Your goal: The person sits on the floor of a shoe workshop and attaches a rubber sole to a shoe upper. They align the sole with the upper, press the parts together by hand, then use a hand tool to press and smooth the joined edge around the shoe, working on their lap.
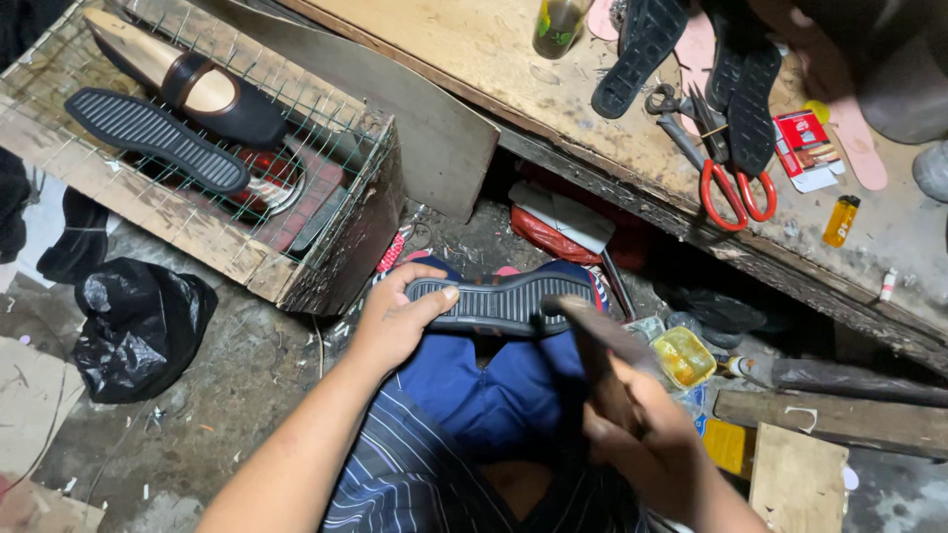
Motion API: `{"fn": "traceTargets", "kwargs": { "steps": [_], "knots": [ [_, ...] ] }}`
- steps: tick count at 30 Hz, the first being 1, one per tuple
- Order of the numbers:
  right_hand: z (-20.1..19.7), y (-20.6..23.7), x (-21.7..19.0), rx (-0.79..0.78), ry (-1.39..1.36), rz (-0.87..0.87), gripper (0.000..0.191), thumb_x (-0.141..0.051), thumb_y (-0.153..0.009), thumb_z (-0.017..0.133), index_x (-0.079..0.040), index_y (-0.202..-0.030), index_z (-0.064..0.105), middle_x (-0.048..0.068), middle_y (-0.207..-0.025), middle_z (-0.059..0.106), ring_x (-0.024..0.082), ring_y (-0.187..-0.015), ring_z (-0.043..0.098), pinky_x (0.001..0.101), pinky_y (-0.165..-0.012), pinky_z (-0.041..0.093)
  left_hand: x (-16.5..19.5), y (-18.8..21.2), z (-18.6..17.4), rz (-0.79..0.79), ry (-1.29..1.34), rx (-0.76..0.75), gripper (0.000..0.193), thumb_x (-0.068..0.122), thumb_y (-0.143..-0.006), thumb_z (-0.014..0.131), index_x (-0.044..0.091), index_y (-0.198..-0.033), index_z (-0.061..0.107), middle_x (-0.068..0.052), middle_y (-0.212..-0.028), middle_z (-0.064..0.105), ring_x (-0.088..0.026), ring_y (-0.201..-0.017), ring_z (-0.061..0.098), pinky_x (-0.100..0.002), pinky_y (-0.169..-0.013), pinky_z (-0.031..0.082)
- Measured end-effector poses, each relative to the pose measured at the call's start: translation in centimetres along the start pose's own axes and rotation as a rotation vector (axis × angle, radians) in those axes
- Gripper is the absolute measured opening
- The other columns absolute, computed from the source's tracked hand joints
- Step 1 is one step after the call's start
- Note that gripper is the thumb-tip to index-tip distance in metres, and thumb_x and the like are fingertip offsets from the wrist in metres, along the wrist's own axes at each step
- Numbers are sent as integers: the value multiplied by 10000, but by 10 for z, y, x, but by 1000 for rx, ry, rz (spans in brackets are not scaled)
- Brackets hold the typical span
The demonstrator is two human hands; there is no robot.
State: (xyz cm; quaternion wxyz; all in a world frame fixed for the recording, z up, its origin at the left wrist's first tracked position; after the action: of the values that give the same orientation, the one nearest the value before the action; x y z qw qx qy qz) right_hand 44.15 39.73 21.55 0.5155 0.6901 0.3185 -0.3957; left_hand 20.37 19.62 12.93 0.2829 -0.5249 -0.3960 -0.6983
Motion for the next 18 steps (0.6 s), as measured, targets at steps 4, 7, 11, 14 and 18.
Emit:
{"fn": "traceTargets", "kwargs": {
  "steps": [4,7,11,14,18],
  "knots": [
    [27,23,-31,141,-211,-619,392,-75,-995,625,-40,-1357,480,106,-997,696,186,-881,686,362,-881,582,-5,3,-2,36,-46,30,302,150,-850,767,-14,-1091,692,-36,-896,716,-88,-802,658,-251,-722,534],
    [47,-23,-16,-74,105,-395,131,-115,-1002,610,-59,-1120,603,86,-923,683,182,-855,668,319,-792,552,-8,3,-3,59,-48,41,303,148,-849,774,-12,-1090,687,-32,-891,709,-83,-793,644,-250,-707,525],
    [39,-32,8,-78,299,142,371,-260,-935,622,-107,-1272,597,119,-854,673,221,-727,648,358,-683,540,-9,4,-2,61,-7,39,309,149,-847,776,-9,-1093,678,-32,-879,704,-84,-778,639,-252,-688,523],
    [44,-12,-37,23,-34,-482,514,-282,-994,598,-80,-1407,370,207,-1074,620,213,-755,660,356,-676,587,-9,6,-2,72,-35,32,302,144,-851,773,-7,-1094,678,-35,-885,704,-83,-786,642,-246,-700,527],
    [59,-39,-32,1,582,-222,474,-321,-947,657,-31,-1311,569,211,-1110,697,369,-1015,635,410,-824,519,-12,7,-4,-13,-1,20,311,142,-841,765,3,-1103,671,-49,-880,716,-100,-778,665,-259,-700,540]
  ]
}}
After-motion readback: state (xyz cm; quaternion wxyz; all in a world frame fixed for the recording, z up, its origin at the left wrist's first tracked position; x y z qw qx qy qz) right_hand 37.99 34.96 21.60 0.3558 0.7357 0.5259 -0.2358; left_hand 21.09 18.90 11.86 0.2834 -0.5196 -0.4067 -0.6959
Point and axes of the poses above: each hand's wrist, its own y-axis away from the middle knuckle, its own z-axis out of the palm, x = y × z, the point moved 5 cm from there along -y, towards the middle knuckle
